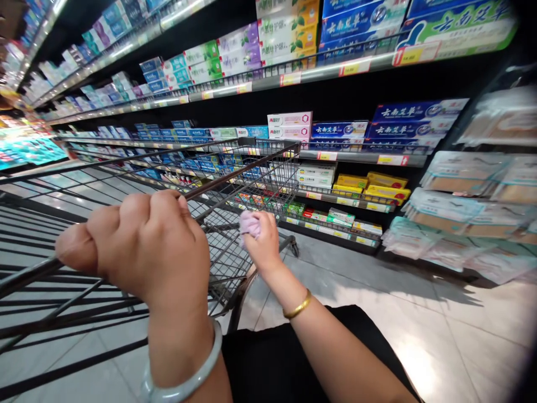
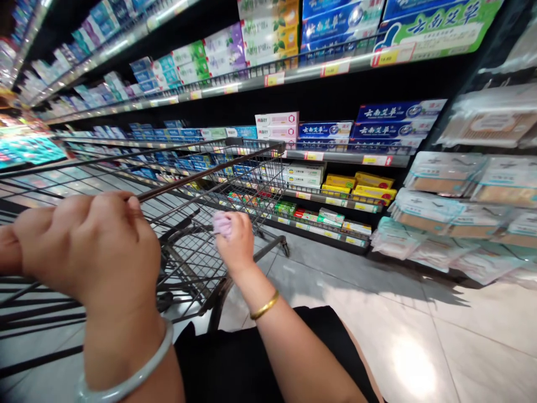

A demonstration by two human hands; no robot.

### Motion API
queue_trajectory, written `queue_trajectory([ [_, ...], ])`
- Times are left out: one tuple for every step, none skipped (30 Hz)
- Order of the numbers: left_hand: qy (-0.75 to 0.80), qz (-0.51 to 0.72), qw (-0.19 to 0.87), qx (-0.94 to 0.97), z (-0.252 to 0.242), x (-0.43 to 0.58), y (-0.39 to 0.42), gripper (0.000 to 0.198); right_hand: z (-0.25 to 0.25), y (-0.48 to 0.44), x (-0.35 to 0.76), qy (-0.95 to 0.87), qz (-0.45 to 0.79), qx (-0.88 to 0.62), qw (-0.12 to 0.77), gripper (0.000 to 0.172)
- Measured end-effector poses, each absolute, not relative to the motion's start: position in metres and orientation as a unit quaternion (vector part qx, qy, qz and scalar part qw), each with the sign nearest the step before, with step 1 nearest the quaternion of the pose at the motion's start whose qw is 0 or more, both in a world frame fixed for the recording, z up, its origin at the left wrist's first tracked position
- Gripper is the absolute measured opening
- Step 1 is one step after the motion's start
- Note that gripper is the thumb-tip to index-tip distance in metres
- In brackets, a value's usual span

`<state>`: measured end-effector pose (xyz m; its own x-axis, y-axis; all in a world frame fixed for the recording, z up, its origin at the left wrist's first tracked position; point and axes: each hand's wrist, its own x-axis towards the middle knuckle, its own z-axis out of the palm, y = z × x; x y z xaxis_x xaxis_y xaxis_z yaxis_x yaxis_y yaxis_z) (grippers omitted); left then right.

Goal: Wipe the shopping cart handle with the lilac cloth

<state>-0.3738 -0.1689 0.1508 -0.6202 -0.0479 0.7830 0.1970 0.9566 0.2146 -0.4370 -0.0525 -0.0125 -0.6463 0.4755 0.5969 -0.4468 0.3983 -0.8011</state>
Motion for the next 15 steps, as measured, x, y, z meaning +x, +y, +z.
queue_trajectory([
  [-0.889,-0.138,0.435,-0.043,0.15,-0.374,-0.169,0.027,-0.02,-0.05,-0.44,-0.724,0.554,-0.064,0.406,0.039],
  [-0.888,-0.134,0.438,-0.045,0.15,-0.373,-0.169,0.027,-0.025,-0.049,-0.442,-0.721,0.563,-0.11,0.388,0.037],
  [-0.886,-0.13,0.442,-0.049,0.149,-0.373,-0.169,0.026,-0.028,-0.048,-0.444,-0.716,0.572,-0.136,0.376,0.036],
  [-0.885,-0.126,0.444,-0.052,0.148,-0.373,-0.169,0.026,-0.029,-0.049,-0.444,-0.712,0.579,-0.139,0.373,0.036],
  [-0.885,-0.122,0.447,-0.053,0.148,-0.374,-0.169,0.026,-0.027,-0.05,-0.444,-0.708,0.582,-0.122,0.381,0.035],
  [-0.885,-0.119,0.447,-0.053,0.147,-0.374,-0.17,0.025,-0.024,-0.052,-0.444,-0.705,0.58,-0.093,0.397,0.035],
  [-0.885,-0.117,0.447,-0.054,0.147,-0.374,-0.17,0.025,-0.021,-0.053,-0.444,-0.703,0.576,-0.064,0.412,0.034],
  [-0.884,-0.117,0.449,-0.054,0.147,-0.375,-0.171,0.026,-0.02,-0.054,-0.444,-0.702,0.572,-0.046,0.423,0.034],
  [-0.883,-0.118,0.451,-0.053,0.147,-0.375,-0.171,0.027,-0.021,-0.053,-0.446,-0.698,0.572,-0.044,0.427,0.034],
  [-0.883,-0.118,0.451,-0.054,0.146,-0.375,-0.171,0.027,-0.026,-0.051,-0.448,-0.692,0.582,-0.063,0.422,0.034],
  [-0.884,-0.118,0.449,-0.054,0.146,-0.375,-0.172,0.028,-0.032,-0.049,-0.451,-0.681,0.599,-0.098,0.41,0.034],
  [-0.886,-0.116,0.446,-0.053,0.146,-0.375,-0.172,0.029,-0.039,-0.047,-0.455,-0.666,0.618,-0.139,0.393,0.034],
  [-0.888,-0.111,0.443,-0.051,0.146,-0.375,-0.172,0.029,-0.046,-0.045,-0.459,-0.651,0.636,-0.176,0.375,0.033],
  [-0.89,-0.105,0.441,-0.05,0.146,-0.375,-0.173,0.029,-0.051,-0.044,-0.462,-0.638,0.65,-0.201,0.36,0.032],
  [-0.891,-0.098,0.442,-0.049,0.145,-0.375,-0.173,0.029,-0.054,-0.044,-0.464,-0.629,0.66,-0.211,0.351,0.03],
])
